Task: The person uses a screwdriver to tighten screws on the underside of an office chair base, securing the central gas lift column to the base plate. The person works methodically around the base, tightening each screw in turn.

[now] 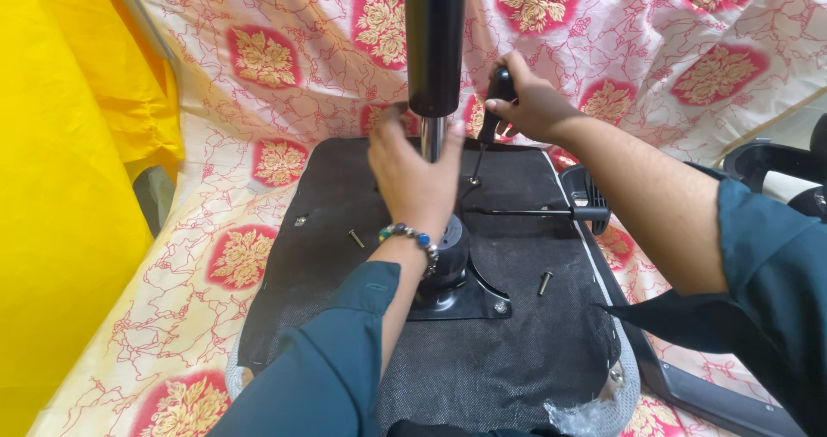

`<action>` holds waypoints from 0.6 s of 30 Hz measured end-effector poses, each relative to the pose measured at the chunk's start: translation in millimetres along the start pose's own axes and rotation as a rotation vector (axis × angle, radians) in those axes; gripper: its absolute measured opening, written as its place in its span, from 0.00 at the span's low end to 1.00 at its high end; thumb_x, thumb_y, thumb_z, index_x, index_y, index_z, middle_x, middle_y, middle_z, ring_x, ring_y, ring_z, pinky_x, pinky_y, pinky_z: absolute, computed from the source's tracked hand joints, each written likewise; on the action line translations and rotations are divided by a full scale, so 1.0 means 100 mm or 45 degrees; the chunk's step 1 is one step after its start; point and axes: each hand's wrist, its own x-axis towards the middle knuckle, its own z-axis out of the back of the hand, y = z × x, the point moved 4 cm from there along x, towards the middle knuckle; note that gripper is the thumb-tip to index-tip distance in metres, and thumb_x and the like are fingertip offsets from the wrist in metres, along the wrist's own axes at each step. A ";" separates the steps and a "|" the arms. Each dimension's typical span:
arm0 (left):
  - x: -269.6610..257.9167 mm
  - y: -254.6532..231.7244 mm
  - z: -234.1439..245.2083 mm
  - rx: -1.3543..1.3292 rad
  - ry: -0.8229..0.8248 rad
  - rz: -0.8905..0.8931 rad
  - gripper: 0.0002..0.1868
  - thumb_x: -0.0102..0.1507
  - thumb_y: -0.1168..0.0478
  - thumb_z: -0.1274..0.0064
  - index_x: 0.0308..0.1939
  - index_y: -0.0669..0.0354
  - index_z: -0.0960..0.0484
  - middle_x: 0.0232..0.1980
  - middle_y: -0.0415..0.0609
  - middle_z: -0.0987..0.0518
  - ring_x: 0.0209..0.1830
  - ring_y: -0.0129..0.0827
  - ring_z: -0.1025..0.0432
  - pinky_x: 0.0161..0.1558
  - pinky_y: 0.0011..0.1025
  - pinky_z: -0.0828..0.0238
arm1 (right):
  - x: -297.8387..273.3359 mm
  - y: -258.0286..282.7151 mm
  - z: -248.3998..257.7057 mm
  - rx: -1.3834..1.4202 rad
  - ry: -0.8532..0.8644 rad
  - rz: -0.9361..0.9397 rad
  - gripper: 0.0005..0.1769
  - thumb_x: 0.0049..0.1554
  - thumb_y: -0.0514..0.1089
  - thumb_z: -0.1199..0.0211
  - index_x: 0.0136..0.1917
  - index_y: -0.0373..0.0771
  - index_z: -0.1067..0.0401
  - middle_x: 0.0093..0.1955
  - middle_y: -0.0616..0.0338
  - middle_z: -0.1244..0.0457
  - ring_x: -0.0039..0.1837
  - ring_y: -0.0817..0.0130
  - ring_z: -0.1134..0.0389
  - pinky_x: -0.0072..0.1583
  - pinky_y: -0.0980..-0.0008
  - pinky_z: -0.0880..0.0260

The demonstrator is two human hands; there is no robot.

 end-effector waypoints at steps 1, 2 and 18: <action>-0.02 0.04 -0.09 -0.077 0.087 0.111 0.33 0.61 0.45 0.37 0.59 0.63 0.28 0.50 0.59 0.21 0.51 0.55 0.26 0.53 0.46 0.31 | 0.03 -0.02 -0.01 -0.010 -0.047 -0.045 0.30 0.60 0.45 0.34 0.69 0.42 0.46 0.52 0.41 0.32 0.49 0.51 0.24 0.49 0.55 0.26; -0.03 0.08 -0.18 -0.156 0.175 0.220 0.33 0.62 0.43 0.40 0.60 0.63 0.28 0.51 0.59 0.20 0.51 0.55 0.25 0.53 0.47 0.31 | 0.05 -0.03 0.01 -0.078 -0.130 -0.082 0.30 0.59 0.47 0.33 0.67 0.39 0.45 0.52 0.39 0.32 0.50 0.47 0.25 0.50 0.53 0.27; -0.08 0.32 -0.51 -0.284 0.581 0.581 0.37 0.66 0.31 0.60 0.62 0.58 0.27 0.55 0.62 0.19 0.56 0.58 0.25 0.54 0.47 0.29 | 0.48 0.07 0.14 -0.696 0.058 0.222 0.28 0.61 0.56 0.40 0.60 0.28 0.33 0.58 0.33 0.38 0.59 0.35 0.34 0.57 0.46 0.34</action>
